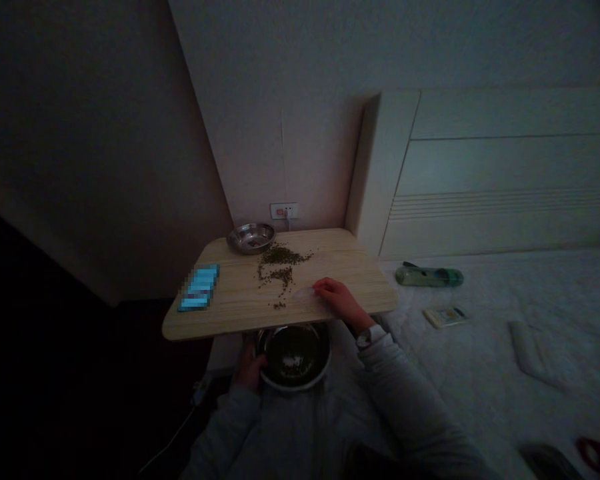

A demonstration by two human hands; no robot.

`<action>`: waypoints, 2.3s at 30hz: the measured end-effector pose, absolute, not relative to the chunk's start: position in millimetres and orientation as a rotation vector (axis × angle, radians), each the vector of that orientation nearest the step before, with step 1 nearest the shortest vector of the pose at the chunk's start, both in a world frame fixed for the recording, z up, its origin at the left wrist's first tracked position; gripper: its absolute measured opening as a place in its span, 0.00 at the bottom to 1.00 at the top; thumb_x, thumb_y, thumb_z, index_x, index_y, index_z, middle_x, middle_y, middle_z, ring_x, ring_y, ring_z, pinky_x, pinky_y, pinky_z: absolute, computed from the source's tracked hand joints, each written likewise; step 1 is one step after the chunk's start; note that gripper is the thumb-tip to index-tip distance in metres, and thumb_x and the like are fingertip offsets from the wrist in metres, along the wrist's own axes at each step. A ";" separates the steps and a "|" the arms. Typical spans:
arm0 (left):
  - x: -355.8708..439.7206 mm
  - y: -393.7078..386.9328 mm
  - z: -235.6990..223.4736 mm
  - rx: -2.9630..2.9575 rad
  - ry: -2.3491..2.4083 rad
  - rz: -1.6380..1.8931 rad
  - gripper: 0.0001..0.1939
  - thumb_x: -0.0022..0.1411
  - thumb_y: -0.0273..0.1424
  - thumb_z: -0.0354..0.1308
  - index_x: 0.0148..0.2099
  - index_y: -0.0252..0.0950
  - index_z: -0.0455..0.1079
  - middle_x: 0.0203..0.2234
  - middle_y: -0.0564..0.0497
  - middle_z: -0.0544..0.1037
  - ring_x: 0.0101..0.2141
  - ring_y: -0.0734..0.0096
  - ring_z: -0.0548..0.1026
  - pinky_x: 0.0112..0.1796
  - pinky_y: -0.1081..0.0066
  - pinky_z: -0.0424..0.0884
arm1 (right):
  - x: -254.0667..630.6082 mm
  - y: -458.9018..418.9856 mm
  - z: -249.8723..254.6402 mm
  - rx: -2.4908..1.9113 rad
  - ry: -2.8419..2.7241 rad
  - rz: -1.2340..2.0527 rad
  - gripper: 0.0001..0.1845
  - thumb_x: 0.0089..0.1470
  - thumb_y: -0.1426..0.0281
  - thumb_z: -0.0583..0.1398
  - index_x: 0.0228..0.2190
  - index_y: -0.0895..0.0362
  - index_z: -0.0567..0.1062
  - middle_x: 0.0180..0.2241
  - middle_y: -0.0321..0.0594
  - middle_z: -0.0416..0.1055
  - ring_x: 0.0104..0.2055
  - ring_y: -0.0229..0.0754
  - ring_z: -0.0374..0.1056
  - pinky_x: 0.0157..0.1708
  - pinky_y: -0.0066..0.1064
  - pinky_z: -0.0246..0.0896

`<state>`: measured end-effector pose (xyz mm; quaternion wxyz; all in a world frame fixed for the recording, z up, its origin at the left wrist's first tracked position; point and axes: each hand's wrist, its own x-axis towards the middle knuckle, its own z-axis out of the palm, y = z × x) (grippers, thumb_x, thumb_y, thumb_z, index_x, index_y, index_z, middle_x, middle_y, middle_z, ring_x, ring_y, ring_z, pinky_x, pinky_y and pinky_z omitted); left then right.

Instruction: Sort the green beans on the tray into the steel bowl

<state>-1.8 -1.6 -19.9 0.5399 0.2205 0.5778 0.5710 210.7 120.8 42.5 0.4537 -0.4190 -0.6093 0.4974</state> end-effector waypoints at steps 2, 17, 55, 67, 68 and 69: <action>-8.1 -2.1 -22.4 0.611 1.457 1.330 0.23 0.33 0.22 0.57 0.37 0.37 0.71 0.30 0.49 0.78 0.42 0.53 0.74 0.45 0.60 0.67 | 210.7 120.8 42.7 -1.038 -1.507 1.227 0.11 0.40 0.62 0.59 0.26 0.56 0.70 0.24 0.35 0.69 0.30 0.39 0.63 0.35 0.31 0.56; -7.2 -11.1 -19.2 0.976 1.444 1.395 0.29 0.35 0.19 0.57 0.43 0.43 0.73 0.51 0.47 0.72 0.60 0.55 0.57 0.59 0.60 0.49 | 211.2 121.8 39.9 -1.019 -1.477 1.225 0.09 0.39 0.64 0.60 0.25 0.56 0.72 0.23 0.34 0.70 0.29 0.38 0.64 0.35 0.31 0.58; -16.3 -11.4 -20.2 0.664 1.595 1.447 0.04 0.35 0.32 0.57 0.19 0.38 0.66 0.15 0.56 0.68 0.23 0.70 0.65 0.27 0.70 0.60 | 213.2 125.9 36.1 -1.102 -1.423 1.120 0.11 0.41 0.63 0.56 0.28 0.55 0.72 0.28 0.36 0.70 0.32 0.40 0.63 0.35 0.32 0.57; -20.6 -6.4 -15.4 0.589 1.573 1.391 0.05 0.30 0.32 0.58 0.17 0.38 0.66 0.13 0.56 0.69 0.22 0.70 0.66 0.27 0.70 0.61 | 212.4 122.7 40.1 -1.076 -1.330 1.120 0.18 0.39 0.61 0.60 0.34 0.56 0.71 0.25 0.33 0.66 0.29 0.37 0.61 0.32 0.30 0.56; -20.4 -7.1 -13.5 0.593 1.578 1.392 0.05 0.30 0.32 0.58 0.17 0.38 0.66 0.13 0.56 0.68 0.22 0.70 0.66 0.27 0.70 0.61 | 212.1 123.4 40.6 -1.077 -1.323 1.125 0.19 0.38 0.61 0.60 0.35 0.55 0.71 0.24 0.32 0.65 0.28 0.37 0.60 0.31 0.29 0.55; -20.3 -8.0 -11.3 0.604 1.575 1.385 0.05 0.30 0.31 0.58 0.17 0.38 0.66 0.13 0.56 0.68 0.22 0.70 0.66 0.27 0.70 0.62 | 211.6 125.2 41.2 -1.079 -1.312 1.128 0.18 0.38 0.62 0.60 0.35 0.55 0.71 0.24 0.32 0.65 0.27 0.36 0.60 0.29 0.29 0.55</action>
